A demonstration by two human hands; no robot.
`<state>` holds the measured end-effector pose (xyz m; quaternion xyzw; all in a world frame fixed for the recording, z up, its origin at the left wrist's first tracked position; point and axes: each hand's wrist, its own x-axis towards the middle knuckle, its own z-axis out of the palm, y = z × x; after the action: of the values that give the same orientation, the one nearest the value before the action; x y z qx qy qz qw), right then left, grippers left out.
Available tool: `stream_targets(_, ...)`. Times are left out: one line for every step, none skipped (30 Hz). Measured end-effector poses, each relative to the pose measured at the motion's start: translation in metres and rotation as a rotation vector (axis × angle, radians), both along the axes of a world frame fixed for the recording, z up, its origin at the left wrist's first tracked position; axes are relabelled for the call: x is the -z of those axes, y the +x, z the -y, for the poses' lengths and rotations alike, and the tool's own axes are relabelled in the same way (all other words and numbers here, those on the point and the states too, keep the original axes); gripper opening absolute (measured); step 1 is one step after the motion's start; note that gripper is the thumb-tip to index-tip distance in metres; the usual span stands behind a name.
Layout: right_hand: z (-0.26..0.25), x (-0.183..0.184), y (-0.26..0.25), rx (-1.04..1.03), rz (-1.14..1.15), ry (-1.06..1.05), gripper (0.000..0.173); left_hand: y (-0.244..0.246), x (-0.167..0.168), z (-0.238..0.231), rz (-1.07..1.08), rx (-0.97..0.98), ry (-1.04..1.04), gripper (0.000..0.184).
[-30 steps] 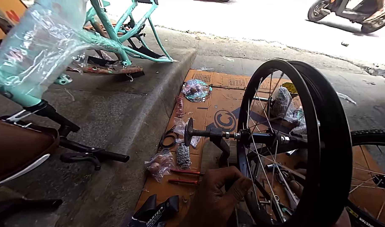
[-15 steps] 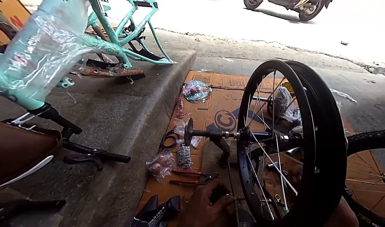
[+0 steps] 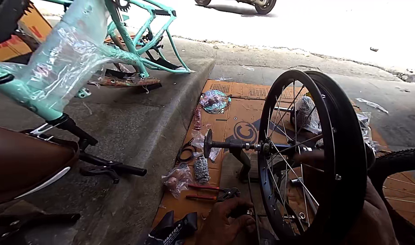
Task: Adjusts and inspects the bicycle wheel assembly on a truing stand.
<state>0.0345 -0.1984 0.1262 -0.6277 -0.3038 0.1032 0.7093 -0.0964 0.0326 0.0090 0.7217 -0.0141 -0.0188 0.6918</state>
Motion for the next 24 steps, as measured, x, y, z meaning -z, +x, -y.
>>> stream_targets(0.005, 0.010, -0.002, -0.033, 0.001, -0.011, 0.041, 0.000, 0.000, 0.000, -0.007, -0.001, -0.007, 0.031)
stream_targets(0.010, 0.022, -0.005, -0.078, -0.001, -0.024, 0.042, 0.000, 0.001, 0.001, -0.011, -0.002, -0.014, 0.031)
stream_targets(0.015, 0.034, -0.006, -0.130, -0.005, -0.041, 0.043, 0.000, 0.001, 0.001, -0.010, -0.002, -0.015, 0.031)
stream_targets(0.022, 0.047, -0.007, -0.188, -0.014, -0.078, 0.044, 0.000, 0.002, 0.001, -0.003, -0.002, -0.015, 0.032)
stream_targets(0.030, 0.058, -0.006, -0.231, -0.027, -0.158, 0.045, 0.000, 0.002, 0.001, 0.003, -0.002, -0.012, 0.031)
stream_targets(0.037, 0.069, -0.005, -0.236, -0.039, -0.270, 0.046, 0.000, 0.002, 0.001, 0.003, 0.001, -0.008, 0.031)
stream_targets(0.041, 0.078, -0.004, -0.177, -0.029, -0.411, 0.046, 0.000, 0.001, 0.001, 0.000, 0.004, -0.004, 0.032)
stream_targets(0.044, 0.085, -0.004, -0.068, -0.014, -0.575, 0.047, 0.000, 0.001, 0.000, 0.001, 0.004, 0.002, 0.032)
stream_targets(0.046, 0.090, -0.003, 0.025, -0.023, -0.693, 0.047, 0.000, 0.002, 0.000, 0.007, 0.005, 0.004, 0.032)
stream_targets(0.048, 0.093, -0.004, 0.091, -0.040, -0.737, 0.044, 0.000, 0.002, 0.000, 0.013, 0.004, 0.001, 0.032)
stream_targets(0.049, 0.093, -0.006, 0.153, -0.045, -0.734, 0.041, 0.000, 0.003, 0.000, 0.016, 0.003, -0.005, 0.033)
stream_targets(0.049, 0.094, -0.009, 0.189, -0.050, -0.700, 0.040, -0.001, 0.003, 0.000, 0.014, 0.001, -0.009, 0.032)
stream_targets(0.048, 0.094, -0.012, 0.201, -0.049, -0.662, 0.038, -0.001, 0.003, 0.000, 0.010, 0.001, -0.007, 0.032)
stream_targets(0.047, 0.094, -0.014, 0.196, -0.041, -0.629, 0.036, 0.000, 0.003, 0.000, 0.009, 0.001, -0.003, 0.032)
stream_targets(0.045, 0.094, -0.016, 0.192, -0.033, -0.596, 0.035, 0.000, 0.003, 0.000, 0.009, 0.003, 0.001, 0.033)
stream_targets(0.043, 0.094, -0.017, 0.192, -0.019, -0.573, 0.034, 0.001, 0.002, -0.001, 0.004, 0.007, 0.005, 0.034)
stream_targets(0.041, 0.094, -0.019, 0.195, -0.012, -0.542, 0.034, 0.001, 0.002, -0.001, -0.001, 0.011, 0.009, 0.035)
stream_targets(0.039, 0.093, -0.021, 0.199, -0.013, -0.497, 0.034, 0.000, 0.001, 0.000, -0.008, 0.012, 0.014, 0.036)
stream_targets(0.037, 0.092, -0.023, 0.213, -0.016, -0.455, 0.033, -0.001, 0.001, 0.000, -0.016, 0.012, 0.019, 0.037)
stream_targets(0.035, 0.089, -0.025, 0.227, -0.023, -0.408, 0.032, -0.001, 0.002, 0.000, -0.026, 0.014, 0.023, 0.037)
stream_targets(0.034, 0.086, -0.027, 0.240, -0.034, -0.359, 0.031, -0.002, 0.001, 0.000, -0.038, 0.019, 0.024, 0.037)
stream_targets(0.031, 0.083, -0.028, 0.258, -0.049, -0.310, 0.029, -0.002, 0.001, 0.001, -0.049, 0.018, 0.027, 0.036)
stream_targets(0.029, 0.078, -0.029, 0.273, -0.068, -0.278, 0.028, -0.002, 0.000, 0.001, -0.058, 0.013, 0.032, 0.035)
stream_targets(0.027, 0.073, -0.030, 0.289, -0.091, -0.234, 0.026, -0.002, -0.001, 0.001, -0.062, 0.010, 0.037, 0.034)
